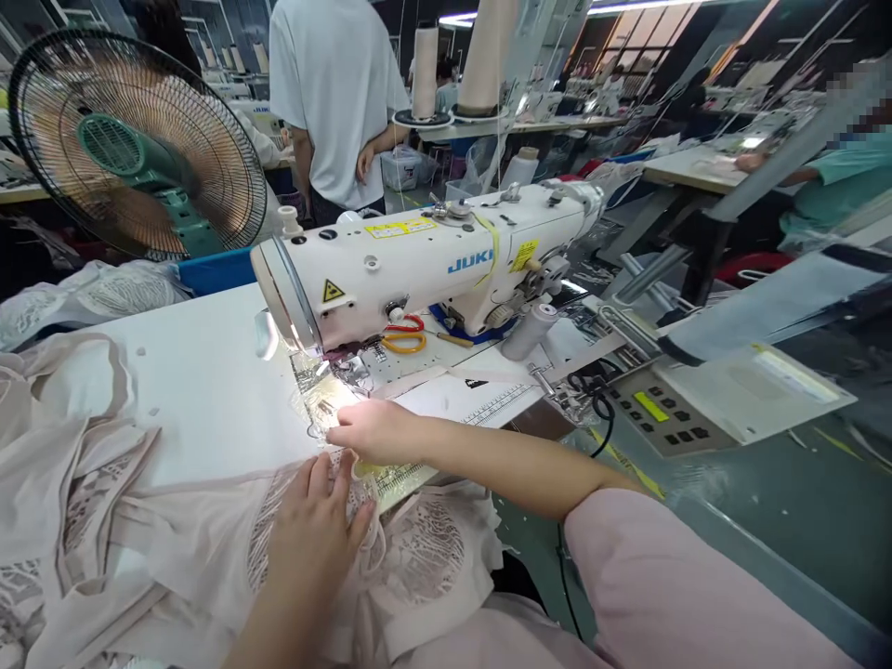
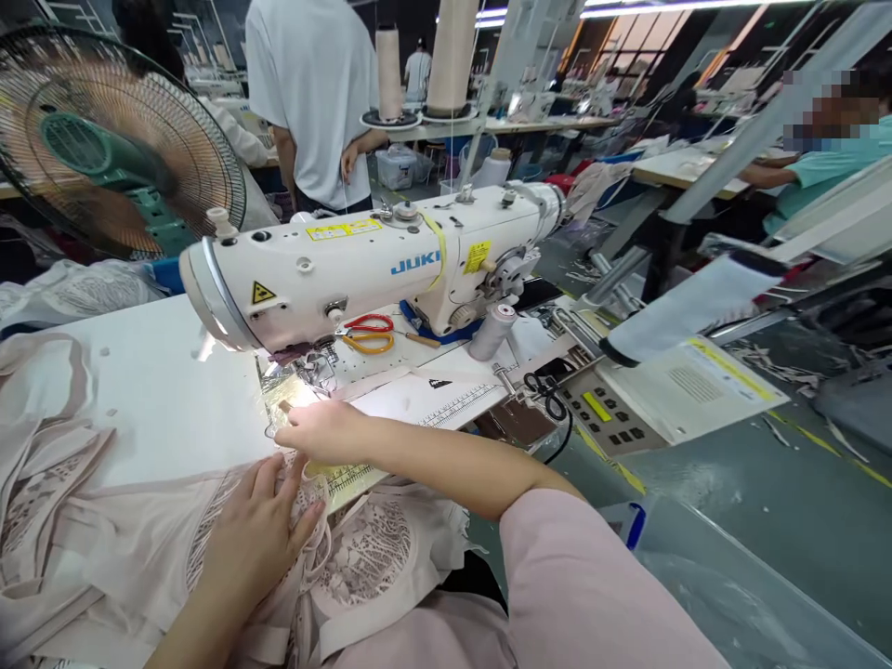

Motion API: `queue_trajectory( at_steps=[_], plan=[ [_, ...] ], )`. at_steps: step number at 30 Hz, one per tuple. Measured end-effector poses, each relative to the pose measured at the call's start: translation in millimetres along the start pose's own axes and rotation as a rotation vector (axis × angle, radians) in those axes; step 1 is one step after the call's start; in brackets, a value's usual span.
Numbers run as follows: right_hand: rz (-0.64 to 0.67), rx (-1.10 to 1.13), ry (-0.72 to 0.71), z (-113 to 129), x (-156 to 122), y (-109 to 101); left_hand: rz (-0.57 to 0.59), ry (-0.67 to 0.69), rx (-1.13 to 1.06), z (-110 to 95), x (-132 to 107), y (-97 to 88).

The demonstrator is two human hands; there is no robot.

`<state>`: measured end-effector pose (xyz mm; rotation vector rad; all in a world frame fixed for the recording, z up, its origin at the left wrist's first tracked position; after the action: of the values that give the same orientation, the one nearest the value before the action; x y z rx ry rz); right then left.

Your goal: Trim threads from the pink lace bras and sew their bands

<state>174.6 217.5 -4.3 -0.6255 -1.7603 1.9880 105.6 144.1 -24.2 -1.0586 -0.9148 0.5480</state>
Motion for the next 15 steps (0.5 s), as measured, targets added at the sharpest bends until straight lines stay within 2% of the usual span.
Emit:
queue_trajectory(
  at_steps=[3, 6, 10, 12, 15],
  plan=[
    [-0.007, -0.017, -0.049, 14, 16, 5, -0.032, 0.03, -0.008, -1, -8, -1.6],
    [-0.024, -0.035, -0.037, 22, 30, 8, -0.033, 0.04, -0.029, -2, -20, -4.5],
    [-0.023, -0.044, -0.053, 34, 38, 10, -0.069, -0.131, -0.006, 5, -36, -12.6],
    [-0.01, -0.041, -0.069, 39, 41, 10, -0.047, -0.211, 0.012, 9, -42, -12.5],
    [0.03, -0.038, -0.063, 47, 44, 8, -0.024, -0.212, 0.009, 10, -46, -10.5]
  ],
)
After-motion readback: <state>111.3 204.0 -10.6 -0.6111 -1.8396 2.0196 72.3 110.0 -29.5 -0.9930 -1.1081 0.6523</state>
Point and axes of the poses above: each hand's wrist, its own x-axis towards the middle knuckle, its own y-axis out of the palm, z = x × y, the point moved 7 cm from there along x, towards the middle knuckle, and after that the axes turned 2 degrees about -y, right-handed, at the moved point
